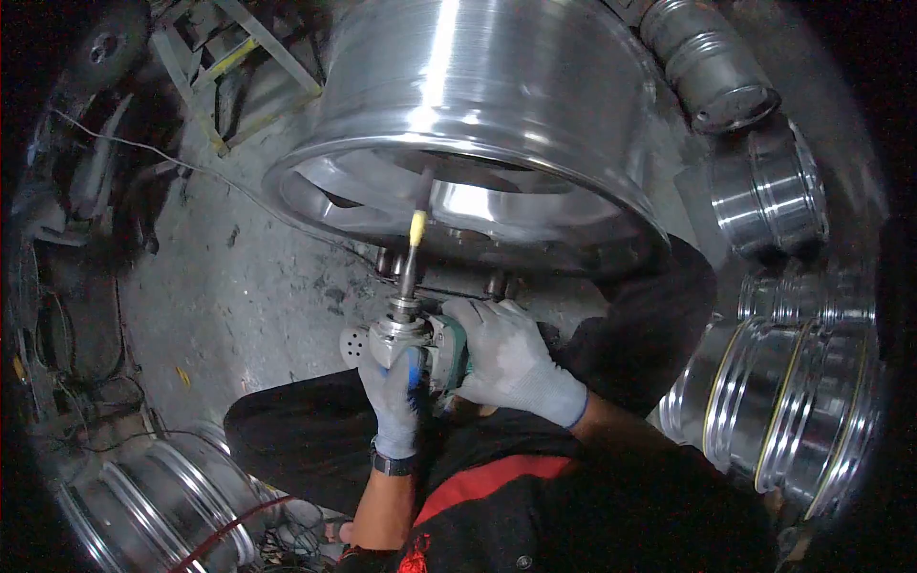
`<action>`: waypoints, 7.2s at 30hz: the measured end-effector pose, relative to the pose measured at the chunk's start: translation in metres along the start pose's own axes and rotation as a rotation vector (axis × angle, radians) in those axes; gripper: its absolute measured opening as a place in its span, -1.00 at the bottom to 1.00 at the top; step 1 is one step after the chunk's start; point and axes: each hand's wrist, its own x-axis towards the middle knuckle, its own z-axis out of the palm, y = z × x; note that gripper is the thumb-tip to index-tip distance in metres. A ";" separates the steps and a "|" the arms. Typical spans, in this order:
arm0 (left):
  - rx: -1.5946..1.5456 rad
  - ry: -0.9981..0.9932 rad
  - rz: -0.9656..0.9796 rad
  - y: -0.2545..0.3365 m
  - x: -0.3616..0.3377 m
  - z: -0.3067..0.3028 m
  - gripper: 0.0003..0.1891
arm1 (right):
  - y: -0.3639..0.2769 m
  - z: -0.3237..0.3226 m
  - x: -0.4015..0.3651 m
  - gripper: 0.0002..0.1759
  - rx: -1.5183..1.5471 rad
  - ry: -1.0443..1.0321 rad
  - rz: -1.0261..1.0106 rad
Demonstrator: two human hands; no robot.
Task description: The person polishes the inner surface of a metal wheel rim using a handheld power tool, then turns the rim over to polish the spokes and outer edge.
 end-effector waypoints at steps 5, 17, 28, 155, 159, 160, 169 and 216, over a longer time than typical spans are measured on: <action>-0.006 -0.050 0.010 -0.004 -0.002 0.013 -0.54 | 0.012 0.006 -0.010 -0.22 0.032 0.021 0.007; 0.071 -0.198 -0.052 -0.017 -0.007 0.027 -0.68 | 0.021 -0.005 -0.034 -0.38 0.032 0.056 0.104; -0.019 -0.096 -0.036 -0.016 -0.005 0.005 -0.60 | 0.011 0.001 -0.010 -0.32 0.078 -0.008 -0.017; 0.058 -0.267 -0.171 -0.002 -0.009 0.013 -0.41 | 0.032 -0.002 -0.013 -0.21 0.207 0.006 -0.062; 0.397 -0.380 0.025 -0.025 -0.003 0.006 -0.37 | 0.031 -0.004 -0.026 -0.21 0.238 0.030 0.023; 0.350 -0.371 -0.015 -0.020 -0.003 0.010 -0.39 | 0.031 -0.004 -0.027 -0.21 0.234 0.046 0.030; 0.394 -0.315 0.043 -0.012 0.003 -0.004 -0.49 | 0.028 0.009 -0.009 -0.26 0.224 0.064 -0.061; 0.079 -0.079 0.080 0.007 0.001 0.014 -0.63 | 0.015 0.021 -0.001 -0.25 0.169 0.037 0.004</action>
